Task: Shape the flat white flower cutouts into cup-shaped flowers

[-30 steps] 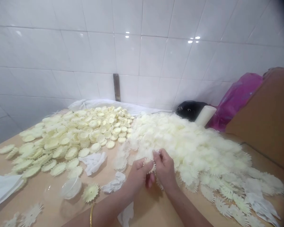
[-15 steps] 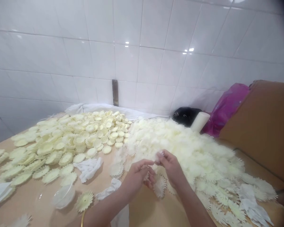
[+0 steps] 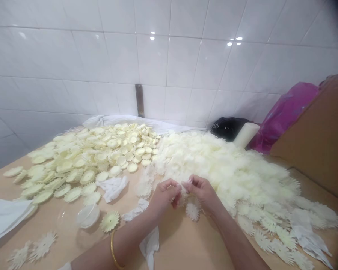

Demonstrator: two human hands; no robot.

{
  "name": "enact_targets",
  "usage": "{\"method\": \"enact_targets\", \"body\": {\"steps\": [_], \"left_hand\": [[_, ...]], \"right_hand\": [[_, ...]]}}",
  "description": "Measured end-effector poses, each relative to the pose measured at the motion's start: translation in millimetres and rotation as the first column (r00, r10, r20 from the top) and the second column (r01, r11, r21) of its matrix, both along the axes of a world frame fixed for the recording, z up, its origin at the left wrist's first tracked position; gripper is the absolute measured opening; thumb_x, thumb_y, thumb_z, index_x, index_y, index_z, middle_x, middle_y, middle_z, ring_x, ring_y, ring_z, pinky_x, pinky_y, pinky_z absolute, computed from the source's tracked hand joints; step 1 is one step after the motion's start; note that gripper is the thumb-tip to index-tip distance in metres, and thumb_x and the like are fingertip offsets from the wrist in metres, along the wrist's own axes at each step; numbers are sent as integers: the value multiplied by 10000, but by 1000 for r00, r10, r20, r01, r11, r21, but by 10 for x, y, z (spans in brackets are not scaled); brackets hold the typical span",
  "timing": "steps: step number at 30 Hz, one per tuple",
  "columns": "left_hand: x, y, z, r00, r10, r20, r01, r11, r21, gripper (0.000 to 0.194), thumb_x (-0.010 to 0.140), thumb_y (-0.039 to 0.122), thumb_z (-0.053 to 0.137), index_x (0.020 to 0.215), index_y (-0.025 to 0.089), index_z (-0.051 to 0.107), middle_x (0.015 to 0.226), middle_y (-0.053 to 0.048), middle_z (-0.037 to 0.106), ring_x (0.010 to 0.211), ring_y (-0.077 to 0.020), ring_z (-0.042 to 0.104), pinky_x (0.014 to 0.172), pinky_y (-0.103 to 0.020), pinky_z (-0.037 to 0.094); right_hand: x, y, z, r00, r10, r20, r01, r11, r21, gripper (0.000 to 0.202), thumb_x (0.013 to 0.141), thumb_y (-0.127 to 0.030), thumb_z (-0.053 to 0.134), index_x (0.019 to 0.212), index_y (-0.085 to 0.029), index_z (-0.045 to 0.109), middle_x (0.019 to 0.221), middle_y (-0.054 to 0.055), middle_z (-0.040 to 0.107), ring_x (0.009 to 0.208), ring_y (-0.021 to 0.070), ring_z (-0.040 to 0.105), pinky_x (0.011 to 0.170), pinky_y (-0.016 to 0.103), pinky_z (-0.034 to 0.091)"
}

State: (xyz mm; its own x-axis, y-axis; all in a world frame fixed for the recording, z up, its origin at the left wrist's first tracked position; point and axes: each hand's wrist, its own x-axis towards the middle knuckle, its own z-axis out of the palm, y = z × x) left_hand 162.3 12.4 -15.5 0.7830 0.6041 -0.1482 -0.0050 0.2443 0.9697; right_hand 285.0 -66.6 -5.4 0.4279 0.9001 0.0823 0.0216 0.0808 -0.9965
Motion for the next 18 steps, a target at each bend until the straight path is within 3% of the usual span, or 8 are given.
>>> {"method": "enact_targets", "body": {"steps": [4, 6, 8, 10, 13, 15, 18], "left_hand": [[-17, 21, -36, 999, 43, 1, -43, 999, 0, 239, 688, 369, 574, 651, 153, 478, 553, 20, 517, 434, -63, 453, 442, -190, 330], [-19, 15, -17, 999, 40, 16, -39, 998, -49, 247, 700, 385, 561, 674, 153, 481, 589, 6, 534, 452, -72, 473, 449, -198, 343], [-13, 6, 22, 998, 51, 44, -43, 985, -164, 229, 712, 374, 549, 736, 156, 485, 642, -17, 558, 500, -97, 517, 488, -223, 386], [-3, 4, 64, 994, 69, 83, -36, 938, -344, 180, 713, 293, 541, 813, 160, 472, 672, -37, 570, 581, -130, 567, 569, -260, 431], [9, 16, 95, 990, 66, 125, 9, 854, -520, 234, 641, 87, 500, 854, 161, 437, 681, -49, 578, 686, -165, 606, 677, -298, 446], [11, 23, 92, 992, 48, 120, 20, 864, -504, 304, 594, 12, 469, 859, 156, 431, 720, -67, 598, 720, -180, 617, 700, -313, 446], [8, 21, 81, 996, 50, 74, -15, 909, -417, 286, 606, -1, 485, 843, 151, 435, 778, -94, 620, 741, -194, 623, 708, -326, 445]], "right_hand": [[23, -43, 52, 995, -34, 98, 33, 999, 14, 257, 686, -397, 605, 618, -165, 515, 565, -28, 481, 568, 115, 453, 572, 239, 372], [33, -59, 65, 968, -129, 215, 120, 991, 56, 227, 721, -363, 569, 615, -170, 515, 570, -21, 482, 577, 123, 457, 578, 247, 376], [45, -64, 51, 880, -293, 374, 254, 955, 152, 192, 762, -325, 521, 641, -176, 523, 615, -4, 499, 615, 140, 472, 603, 262, 385], [67, -59, 8, 727, -425, 540, 340, 905, 254, 141, 786, -286, 485, 720, -183, 557, 710, 27, 527, 707, 171, 495, 672, 298, 394], [114, -48, -66, 563, -462, 685, 366, 883, 295, 157, 801, -251, 452, 868, -184, 577, 827, 65, 541, 813, 207, 501, 745, 351, 392], [133, -49, -83, 537, -480, 693, 392, 870, 299, 168, 813, -246, 432, 883, -174, 566, 842, 74, 552, 827, 210, 506, 751, 358, 397], [113, -66, -39, 564, -510, 649, 408, 856, 317, 159, 827, -256, 420, 827, -173, 555, 817, 65, 566, 807, 197, 518, 736, 335, 406]]}}
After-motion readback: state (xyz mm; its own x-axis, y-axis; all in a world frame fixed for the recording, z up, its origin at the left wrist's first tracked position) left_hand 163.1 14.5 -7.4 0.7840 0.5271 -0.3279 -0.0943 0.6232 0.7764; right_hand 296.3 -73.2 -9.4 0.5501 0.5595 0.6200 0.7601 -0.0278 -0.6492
